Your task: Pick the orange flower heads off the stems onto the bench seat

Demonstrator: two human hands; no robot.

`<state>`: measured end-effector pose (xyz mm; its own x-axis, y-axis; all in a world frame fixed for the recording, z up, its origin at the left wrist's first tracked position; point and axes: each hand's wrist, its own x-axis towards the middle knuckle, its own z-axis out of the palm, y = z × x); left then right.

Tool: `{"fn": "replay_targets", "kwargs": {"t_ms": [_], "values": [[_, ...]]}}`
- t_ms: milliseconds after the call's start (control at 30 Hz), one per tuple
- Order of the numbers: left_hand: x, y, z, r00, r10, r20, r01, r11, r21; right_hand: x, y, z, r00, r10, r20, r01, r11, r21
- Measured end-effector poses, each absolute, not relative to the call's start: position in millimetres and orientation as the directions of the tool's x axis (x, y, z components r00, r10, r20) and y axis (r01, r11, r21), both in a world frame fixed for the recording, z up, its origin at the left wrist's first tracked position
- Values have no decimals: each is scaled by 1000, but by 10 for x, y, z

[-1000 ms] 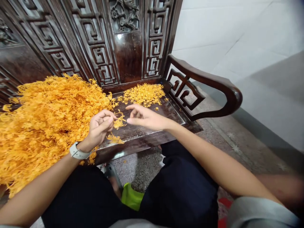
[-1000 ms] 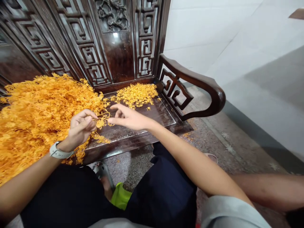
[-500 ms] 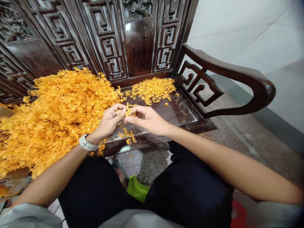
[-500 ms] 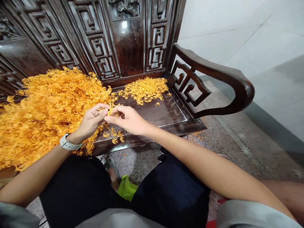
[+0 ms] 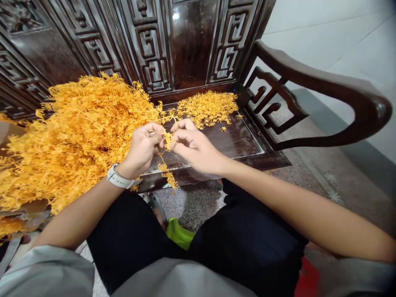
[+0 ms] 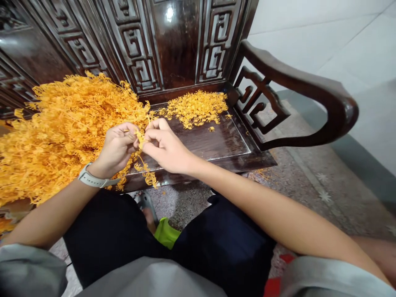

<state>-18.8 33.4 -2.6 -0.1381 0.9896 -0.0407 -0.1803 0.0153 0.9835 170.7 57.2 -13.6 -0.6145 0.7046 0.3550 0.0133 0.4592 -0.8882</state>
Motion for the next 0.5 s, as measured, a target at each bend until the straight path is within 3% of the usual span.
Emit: {"fn": "replay_targets", "kwargs": {"t_ms": [67, 200, 333, 433, 500], "values": [[-334, 410, 38, -191, 978, -79, -273, 25, 962, 1711, 416, -152, -718, 609, 336, -2, 481, -877], [-676, 549, 97, -299, 947, -116, -412, -18, 911, 1773, 148, -114, -912, 303, 278, -17, 648, -761], [-806, 544, 83, -278, 944, -178, -468, 28, 883, 1876, 233, 23, -903, 332, 271, 65, 731, -679], [-839, 527, 88, -304, 936, -178, -480, 10, 877, 1976, 453, 113, -888, 394, 236, 107, 678, -727], [-857, 529, 99, -309, 933, -186, -480, 16, 877, 2038, 566, 145, -931, 341, 127, 119, 616, -779]]}}
